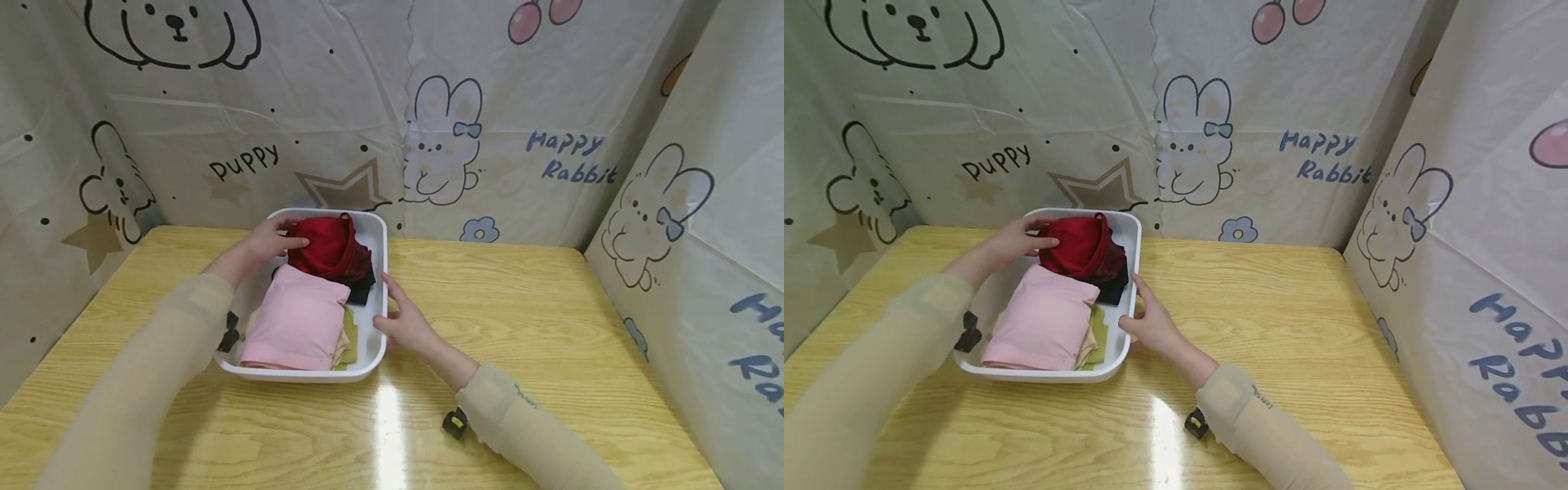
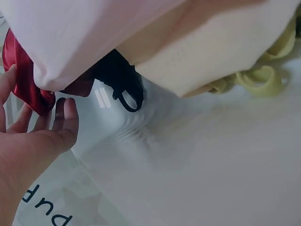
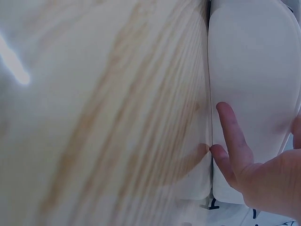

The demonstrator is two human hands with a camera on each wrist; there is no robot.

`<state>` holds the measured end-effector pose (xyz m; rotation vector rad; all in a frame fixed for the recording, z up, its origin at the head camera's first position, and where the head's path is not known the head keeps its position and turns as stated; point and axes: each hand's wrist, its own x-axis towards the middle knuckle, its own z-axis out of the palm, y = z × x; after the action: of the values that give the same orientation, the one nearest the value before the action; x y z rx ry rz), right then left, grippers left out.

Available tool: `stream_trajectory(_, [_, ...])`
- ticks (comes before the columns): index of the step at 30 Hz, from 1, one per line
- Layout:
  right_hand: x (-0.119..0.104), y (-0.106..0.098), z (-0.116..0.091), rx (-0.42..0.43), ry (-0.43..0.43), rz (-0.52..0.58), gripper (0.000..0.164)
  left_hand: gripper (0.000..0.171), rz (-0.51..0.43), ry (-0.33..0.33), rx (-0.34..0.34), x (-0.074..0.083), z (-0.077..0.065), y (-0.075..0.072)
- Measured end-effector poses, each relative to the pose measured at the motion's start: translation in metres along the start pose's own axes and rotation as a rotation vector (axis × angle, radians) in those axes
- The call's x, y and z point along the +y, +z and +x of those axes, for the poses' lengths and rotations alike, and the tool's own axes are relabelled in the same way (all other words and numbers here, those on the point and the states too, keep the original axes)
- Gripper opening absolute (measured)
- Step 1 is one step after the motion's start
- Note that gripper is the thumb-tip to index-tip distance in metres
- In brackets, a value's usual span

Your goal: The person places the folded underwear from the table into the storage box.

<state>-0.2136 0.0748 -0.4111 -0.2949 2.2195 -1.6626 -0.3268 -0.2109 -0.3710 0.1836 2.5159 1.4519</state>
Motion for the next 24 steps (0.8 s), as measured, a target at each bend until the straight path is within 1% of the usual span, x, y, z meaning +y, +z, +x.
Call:
stream_trajectory(3, [0.011, 0.0, 0.006, 0.015, -0.005, 0.001, 0.087, 0.062, -0.006, 0.006, 0.001, 0.001, -0.003, -0.002])
stream_trajectory(6, [0.016, 0.001, 0.009, 0.031, -0.012, -0.011, 0.087, 0.066, -0.008, 0.015, -0.002, 0.003, -0.007, -0.005])
stream_trajectory(9, [0.015, 0.001, 0.009, 0.028, -0.019, -0.021, 0.086, 0.069, -0.013, 0.031, 0.001, 0.006, -0.01, -0.008])
stream_trajectory(13, [0.01, -0.004, 0.009, -0.004, -0.018, -0.051, 0.085, 0.072, -0.023, 0.047, 0.03, 0.011, -0.014, -0.013])
stream_trajectory(18, [0.0, -0.02, 0.007, -0.022, -0.007, -0.102, 0.088, 0.073, -0.031, 0.053, 0.073, 0.02, -0.021, -0.018])
stream_trajectory(21, [-0.007, -0.033, 0.003, -0.036, -0.005, -0.128, 0.088, 0.072, -0.044, 0.082, 0.084, 0.028, -0.028, -0.021])
stream_trajectory(24, [-0.014, -0.045, -0.003, -0.047, -0.021, -0.17, 0.086, 0.071, -0.043, 0.113, 0.101, 0.036, -0.038, -0.021])
